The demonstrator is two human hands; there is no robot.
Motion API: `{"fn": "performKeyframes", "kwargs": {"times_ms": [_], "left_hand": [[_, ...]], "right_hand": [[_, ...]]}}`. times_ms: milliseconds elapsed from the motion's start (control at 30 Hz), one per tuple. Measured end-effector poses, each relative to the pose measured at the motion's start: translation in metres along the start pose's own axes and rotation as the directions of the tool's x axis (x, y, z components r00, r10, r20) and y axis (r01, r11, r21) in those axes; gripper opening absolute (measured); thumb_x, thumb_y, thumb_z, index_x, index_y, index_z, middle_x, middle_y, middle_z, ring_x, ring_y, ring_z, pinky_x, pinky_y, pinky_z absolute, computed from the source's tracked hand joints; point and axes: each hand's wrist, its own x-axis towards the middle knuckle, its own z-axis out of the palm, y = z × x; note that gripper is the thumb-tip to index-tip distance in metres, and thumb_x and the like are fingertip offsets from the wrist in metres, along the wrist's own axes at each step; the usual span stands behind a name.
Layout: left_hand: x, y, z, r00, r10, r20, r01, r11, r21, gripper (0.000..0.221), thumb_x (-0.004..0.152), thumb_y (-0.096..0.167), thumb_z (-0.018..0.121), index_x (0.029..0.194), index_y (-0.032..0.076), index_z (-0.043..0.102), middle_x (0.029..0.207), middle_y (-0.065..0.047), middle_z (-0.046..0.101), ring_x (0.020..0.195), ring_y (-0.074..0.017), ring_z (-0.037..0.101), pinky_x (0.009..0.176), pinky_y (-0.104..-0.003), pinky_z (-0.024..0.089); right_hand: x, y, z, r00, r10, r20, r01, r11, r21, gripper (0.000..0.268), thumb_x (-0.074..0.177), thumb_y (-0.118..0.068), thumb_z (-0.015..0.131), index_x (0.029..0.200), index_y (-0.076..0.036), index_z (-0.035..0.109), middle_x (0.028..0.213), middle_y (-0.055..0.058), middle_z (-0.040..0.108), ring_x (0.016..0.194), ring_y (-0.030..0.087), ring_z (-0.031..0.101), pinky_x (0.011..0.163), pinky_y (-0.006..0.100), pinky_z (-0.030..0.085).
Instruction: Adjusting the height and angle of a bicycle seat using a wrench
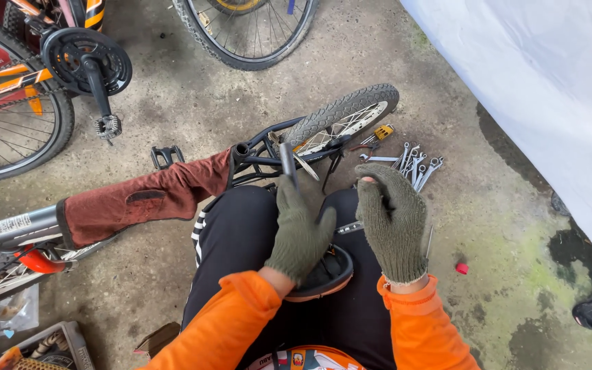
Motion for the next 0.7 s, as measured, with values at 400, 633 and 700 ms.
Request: {"fn": "performKeyframes", "kwargs": {"times_ms": [400,633,700], "left_hand": [[-0.085,0.008,-0.033,0.776,0.414,0.475,-0.630,0.520,0.576,0.048,0.085,0.053,0.075,0.107,0.011,0.067,0.098,-0.009,0.070,0.088,-0.0305,0.064,0.089,-0.044,0.043],[-0.086,-0.002,-0.011,0.793,0.455,0.404,-0.594,0.434,0.677,0.024,0.101,0.035,0.057,0.103,0.012,0.062,0.073,-0.009,0.070,0.060,-0.0299,0.064,0.068,-0.042,0.045],[-0.085,-0.005,-0.015,0.748,0.552,0.368,-0.633,0.430,0.644,0.016,0.098,0.029,0.057,0.104,0.014,0.062,0.069,-0.006,0.067,0.054,-0.0280,0.062,0.065,-0.042,0.046]], "right_hand": [[0.000,-0.010,0.008,0.988,-0.154,-0.014,0.152,0.985,-0.082,0.012,0.095,-0.001,0.065,0.106,0.001,0.070,0.089,0.006,0.070,0.064,0.013,0.051,0.059,0.026,0.044],[-0.008,0.007,0.010,0.983,-0.180,-0.028,0.179,0.983,-0.031,0.017,0.095,0.000,0.061,0.110,0.000,0.068,0.084,0.005,0.067,0.062,0.013,0.055,0.059,0.026,0.045],[-0.012,0.019,0.008,0.987,-0.160,-0.034,0.161,0.987,0.025,0.015,0.097,-0.001,0.058,0.110,-0.001,0.066,0.074,0.003,0.063,0.057,0.011,0.055,0.055,0.024,0.043]]}}
